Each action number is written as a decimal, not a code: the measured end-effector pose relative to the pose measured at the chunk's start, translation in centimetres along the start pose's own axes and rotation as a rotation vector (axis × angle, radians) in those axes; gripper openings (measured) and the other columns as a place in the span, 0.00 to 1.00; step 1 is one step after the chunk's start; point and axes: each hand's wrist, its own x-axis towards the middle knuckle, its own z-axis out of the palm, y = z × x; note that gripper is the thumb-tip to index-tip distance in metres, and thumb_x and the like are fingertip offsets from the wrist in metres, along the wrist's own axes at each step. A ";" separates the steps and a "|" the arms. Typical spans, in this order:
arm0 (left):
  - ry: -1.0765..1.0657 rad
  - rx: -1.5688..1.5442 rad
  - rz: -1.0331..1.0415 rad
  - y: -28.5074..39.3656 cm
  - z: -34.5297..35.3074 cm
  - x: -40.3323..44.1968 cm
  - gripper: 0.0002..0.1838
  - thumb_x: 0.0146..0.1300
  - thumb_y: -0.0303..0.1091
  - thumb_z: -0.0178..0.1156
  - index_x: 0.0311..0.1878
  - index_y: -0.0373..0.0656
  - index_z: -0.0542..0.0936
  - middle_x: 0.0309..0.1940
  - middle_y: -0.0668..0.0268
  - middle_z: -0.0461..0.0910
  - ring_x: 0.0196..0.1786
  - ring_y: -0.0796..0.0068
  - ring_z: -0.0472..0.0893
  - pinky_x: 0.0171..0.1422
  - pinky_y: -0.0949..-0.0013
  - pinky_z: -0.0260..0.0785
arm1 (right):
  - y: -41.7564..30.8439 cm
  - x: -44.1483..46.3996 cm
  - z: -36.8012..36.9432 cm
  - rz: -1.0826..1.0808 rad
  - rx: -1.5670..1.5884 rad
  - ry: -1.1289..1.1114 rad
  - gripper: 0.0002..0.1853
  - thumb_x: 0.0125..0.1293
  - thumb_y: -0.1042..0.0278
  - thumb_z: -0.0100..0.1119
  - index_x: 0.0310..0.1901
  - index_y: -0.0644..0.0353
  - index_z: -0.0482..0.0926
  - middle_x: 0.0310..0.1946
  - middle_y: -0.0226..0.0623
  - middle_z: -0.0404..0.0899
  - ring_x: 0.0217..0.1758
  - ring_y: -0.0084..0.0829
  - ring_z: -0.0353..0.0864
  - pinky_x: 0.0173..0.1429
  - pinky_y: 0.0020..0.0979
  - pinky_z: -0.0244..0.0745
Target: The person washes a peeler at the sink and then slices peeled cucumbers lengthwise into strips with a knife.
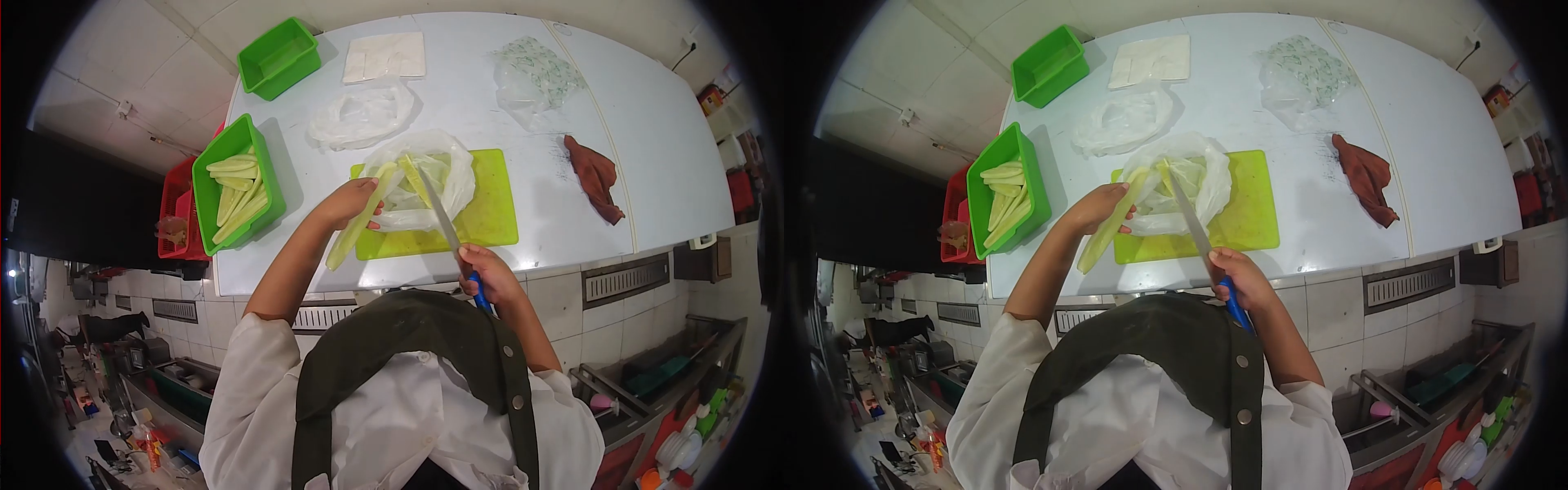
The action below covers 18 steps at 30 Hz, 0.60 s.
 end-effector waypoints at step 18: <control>-0.134 -0.820 0.689 -0.2 3.8 -1.9 0.24 0.72 0.42 0.34 0.66 0.41 0.56 0.52 0.60 0.68 0.56 0.69 0.68 0.64 0.62 0.60 | 0.2 0.4 5.6 -0.602 -0.895 0.476 0.08 0.64 0.67 0.53 0.36 0.65 0.74 0.20 0.33 0.70 0.23 0.18 0.64 0.27 0.25 0.61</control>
